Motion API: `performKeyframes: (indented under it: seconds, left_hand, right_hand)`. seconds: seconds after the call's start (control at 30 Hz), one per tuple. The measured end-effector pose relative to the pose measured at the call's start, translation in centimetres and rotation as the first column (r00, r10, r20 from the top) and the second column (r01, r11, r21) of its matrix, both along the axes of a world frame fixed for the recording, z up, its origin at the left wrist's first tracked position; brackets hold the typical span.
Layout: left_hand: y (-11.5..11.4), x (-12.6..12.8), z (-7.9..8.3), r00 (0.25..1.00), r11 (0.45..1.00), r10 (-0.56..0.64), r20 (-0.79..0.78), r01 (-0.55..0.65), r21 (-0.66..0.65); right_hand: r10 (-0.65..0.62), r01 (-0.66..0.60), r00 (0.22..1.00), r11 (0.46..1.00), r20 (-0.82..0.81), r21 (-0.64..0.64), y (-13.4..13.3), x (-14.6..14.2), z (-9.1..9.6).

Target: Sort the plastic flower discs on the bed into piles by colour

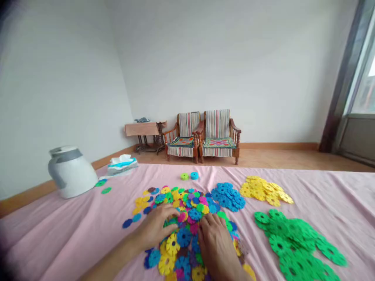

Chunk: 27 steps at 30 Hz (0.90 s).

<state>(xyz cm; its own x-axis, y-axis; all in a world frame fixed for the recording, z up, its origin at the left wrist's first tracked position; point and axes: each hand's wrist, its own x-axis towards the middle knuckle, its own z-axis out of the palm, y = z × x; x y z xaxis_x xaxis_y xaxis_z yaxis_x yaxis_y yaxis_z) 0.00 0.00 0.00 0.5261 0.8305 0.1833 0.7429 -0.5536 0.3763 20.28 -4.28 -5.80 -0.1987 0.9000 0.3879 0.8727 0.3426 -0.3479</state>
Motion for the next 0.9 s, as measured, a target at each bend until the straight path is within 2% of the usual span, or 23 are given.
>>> performKeyframes:
  seconds: [0.17, 0.33, 0.5, 0.77, 0.9]
  left_hand:
    - [0.1, -0.3, -0.2, 0.987, 0.991, -0.134, 0.083, 0.136, -0.012]
    - [0.7, -2.6, 0.0, 0.993, 0.995, -0.094, 0.066, 0.095, -0.016]
    - [1.3, -4.3, -0.2, 0.99, 0.989, -0.139, -0.027, 0.137, -0.049]
    - [1.1, -4.3, -0.3, 0.982, 0.983, -0.186, -0.045, 0.186, -0.014]
    - [1.1, -4.0, -0.2, 0.986, 0.987, -0.161, -0.048, 0.161, -0.004]
  right_hand:
    - [-0.007, 0.007, 1.0, 1.0, -0.009, -0.001, 0.0, 0.2, -0.2]
    - [0.002, -0.002, 1.0, 1.0, -0.008, -0.012, 0.0, 0.2, 0.1]
    - [-0.016, 0.016, 1.0, 1.0, 0.005, -0.006, -0.1, 0.0, 0.4]
    - [-0.002, 0.002, 1.0, 1.0, 0.014, -0.006, -0.4, -0.2, 0.9]
    - [0.005, -0.005, 1.0, 1.0, 0.005, 0.006, -0.2, 0.0, 0.5]
